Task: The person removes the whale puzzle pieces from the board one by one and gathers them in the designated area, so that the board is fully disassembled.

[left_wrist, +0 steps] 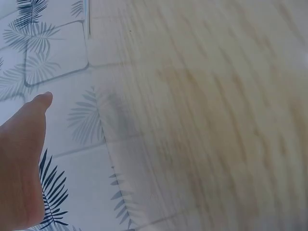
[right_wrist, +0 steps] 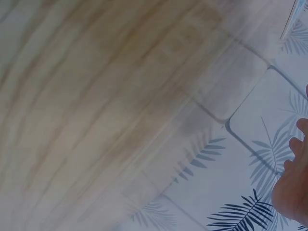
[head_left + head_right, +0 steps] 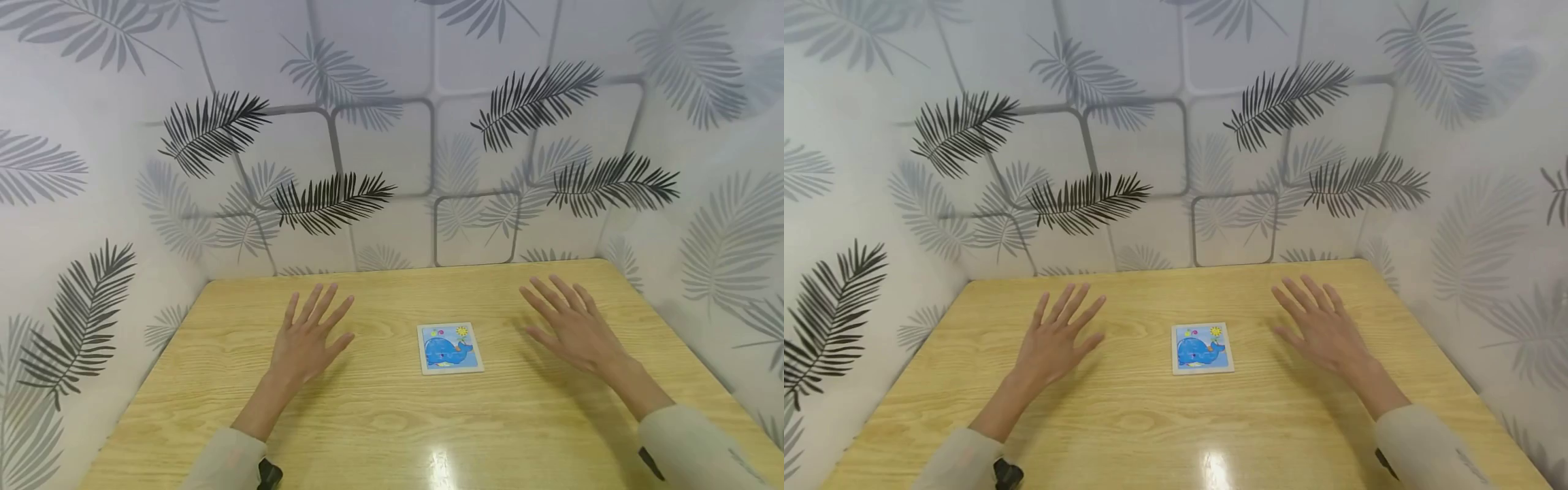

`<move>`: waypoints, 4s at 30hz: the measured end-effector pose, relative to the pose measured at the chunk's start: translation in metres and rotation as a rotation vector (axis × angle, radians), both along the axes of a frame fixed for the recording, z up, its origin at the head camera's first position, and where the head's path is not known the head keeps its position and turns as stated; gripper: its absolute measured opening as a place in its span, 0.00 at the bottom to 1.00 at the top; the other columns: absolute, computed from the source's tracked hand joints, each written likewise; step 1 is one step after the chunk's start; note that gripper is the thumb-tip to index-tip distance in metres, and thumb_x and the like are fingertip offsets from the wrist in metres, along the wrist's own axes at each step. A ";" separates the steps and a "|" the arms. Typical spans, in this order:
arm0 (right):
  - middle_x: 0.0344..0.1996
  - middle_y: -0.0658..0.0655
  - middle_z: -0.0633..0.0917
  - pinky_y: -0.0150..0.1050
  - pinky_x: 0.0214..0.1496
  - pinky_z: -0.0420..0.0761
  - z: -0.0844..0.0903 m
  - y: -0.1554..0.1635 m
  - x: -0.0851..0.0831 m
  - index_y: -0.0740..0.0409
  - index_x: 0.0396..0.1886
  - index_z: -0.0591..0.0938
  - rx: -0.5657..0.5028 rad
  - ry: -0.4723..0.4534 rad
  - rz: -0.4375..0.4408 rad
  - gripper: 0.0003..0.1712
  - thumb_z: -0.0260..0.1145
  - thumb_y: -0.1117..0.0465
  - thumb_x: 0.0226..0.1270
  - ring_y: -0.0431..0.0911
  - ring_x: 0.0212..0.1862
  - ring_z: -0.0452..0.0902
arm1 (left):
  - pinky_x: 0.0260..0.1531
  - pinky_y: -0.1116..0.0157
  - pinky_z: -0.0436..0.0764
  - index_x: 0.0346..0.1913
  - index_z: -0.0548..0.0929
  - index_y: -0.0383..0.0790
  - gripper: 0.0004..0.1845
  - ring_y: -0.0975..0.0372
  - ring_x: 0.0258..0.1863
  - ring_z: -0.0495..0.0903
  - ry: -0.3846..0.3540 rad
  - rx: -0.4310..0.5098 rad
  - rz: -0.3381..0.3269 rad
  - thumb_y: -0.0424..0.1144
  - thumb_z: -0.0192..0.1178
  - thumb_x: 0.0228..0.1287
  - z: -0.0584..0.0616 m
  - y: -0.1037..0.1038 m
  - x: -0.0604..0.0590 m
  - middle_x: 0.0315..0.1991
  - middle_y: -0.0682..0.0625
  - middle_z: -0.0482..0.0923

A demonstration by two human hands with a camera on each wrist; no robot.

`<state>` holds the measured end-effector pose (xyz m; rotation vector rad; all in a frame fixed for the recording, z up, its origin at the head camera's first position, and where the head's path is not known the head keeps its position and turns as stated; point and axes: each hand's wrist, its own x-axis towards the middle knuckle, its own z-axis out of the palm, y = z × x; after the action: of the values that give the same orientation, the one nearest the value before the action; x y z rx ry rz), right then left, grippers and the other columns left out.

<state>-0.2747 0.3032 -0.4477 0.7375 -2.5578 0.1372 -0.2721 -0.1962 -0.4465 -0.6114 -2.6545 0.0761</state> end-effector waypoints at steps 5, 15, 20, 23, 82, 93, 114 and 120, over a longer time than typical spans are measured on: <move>0.79 0.63 0.64 0.65 0.80 0.46 0.003 -0.010 -0.001 0.52 0.81 0.65 -0.019 -0.043 0.014 0.42 0.67 0.47 0.73 0.63 0.81 0.50 | 0.80 0.45 0.33 0.82 0.62 0.56 0.36 0.50 0.84 0.47 -0.041 0.074 -0.016 0.61 0.54 0.77 0.000 0.003 -0.001 0.85 0.48 0.49; 0.80 0.63 0.62 0.70 0.76 0.50 0.000 -0.043 -0.006 0.55 0.83 0.61 -0.113 -0.325 0.069 0.42 0.65 0.48 0.76 0.66 0.81 0.48 | 0.77 0.36 0.44 0.83 0.59 0.51 0.36 0.43 0.81 0.53 -0.341 0.464 -0.053 0.61 0.48 0.80 0.001 0.025 -0.001 0.81 0.42 0.58; 0.76 0.64 0.69 0.72 0.70 0.61 -0.002 -0.060 -0.012 0.58 0.81 0.65 -0.131 -0.366 0.123 0.43 0.70 0.49 0.73 0.66 0.73 0.63 | 0.74 0.32 0.49 0.81 0.64 0.48 0.36 0.42 0.79 0.58 -0.431 0.565 -0.072 0.63 0.45 0.80 0.001 0.043 -0.001 0.78 0.41 0.64; 0.71 0.65 0.74 0.71 0.68 0.66 -0.002 -0.070 -0.017 0.58 0.79 0.67 -0.146 -0.388 0.155 0.44 0.74 0.50 0.69 0.66 0.69 0.68 | 0.74 0.33 0.53 0.79 0.67 0.47 0.36 0.43 0.78 0.61 -0.464 0.565 -0.064 0.65 0.45 0.80 0.001 0.054 -0.002 0.76 0.42 0.68; 0.45 0.54 0.81 0.46 0.48 0.82 -0.015 -0.148 -0.058 0.49 0.55 0.84 -0.093 -0.545 0.354 0.15 0.63 0.69 0.75 0.47 0.40 0.75 | 0.65 0.39 0.68 0.78 0.67 0.69 0.30 0.44 0.68 0.67 -0.554 0.043 -0.308 0.64 0.51 0.76 -0.030 0.109 -0.011 0.82 0.44 0.54; 0.39 0.53 0.79 0.44 0.44 0.83 -0.005 -0.151 -0.059 0.50 0.55 0.84 0.075 -0.470 0.399 0.20 0.60 0.75 0.73 0.44 0.35 0.72 | 0.66 0.38 0.67 0.78 0.65 0.71 0.30 0.44 0.70 0.66 -0.573 -0.007 -0.283 0.65 0.51 0.77 -0.019 0.111 -0.008 0.81 0.45 0.56; 0.53 0.53 0.77 0.43 0.40 0.82 -0.008 -0.155 -0.057 0.48 0.59 0.76 -0.008 -0.602 0.290 0.22 0.61 0.70 0.68 0.45 0.35 0.74 | 0.68 0.37 0.65 0.79 0.63 0.73 0.31 0.45 0.70 0.64 -0.605 0.011 -0.273 0.66 0.50 0.76 -0.026 0.109 -0.014 0.82 0.47 0.54; 0.55 0.50 0.77 0.51 0.49 0.84 -0.014 -0.153 -0.053 0.48 0.59 0.73 -0.108 -0.652 0.269 0.19 0.64 0.66 0.73 0.45 0.40 0.78 | 0.69 0.38 0.65 0.80 0.61 0.73 0.32 0.47 0.70 0.64 -0.607 -0.013 -0.261 0.67 0.48 0.76 -0.024 0.110 -0.013 0.83 0.48 0.53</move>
<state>-0.3279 0.1498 -0.4615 1.1394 -2.9954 0.7002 -0.2855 -0.0859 -0.4708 -1.1285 -3.1101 -0.1993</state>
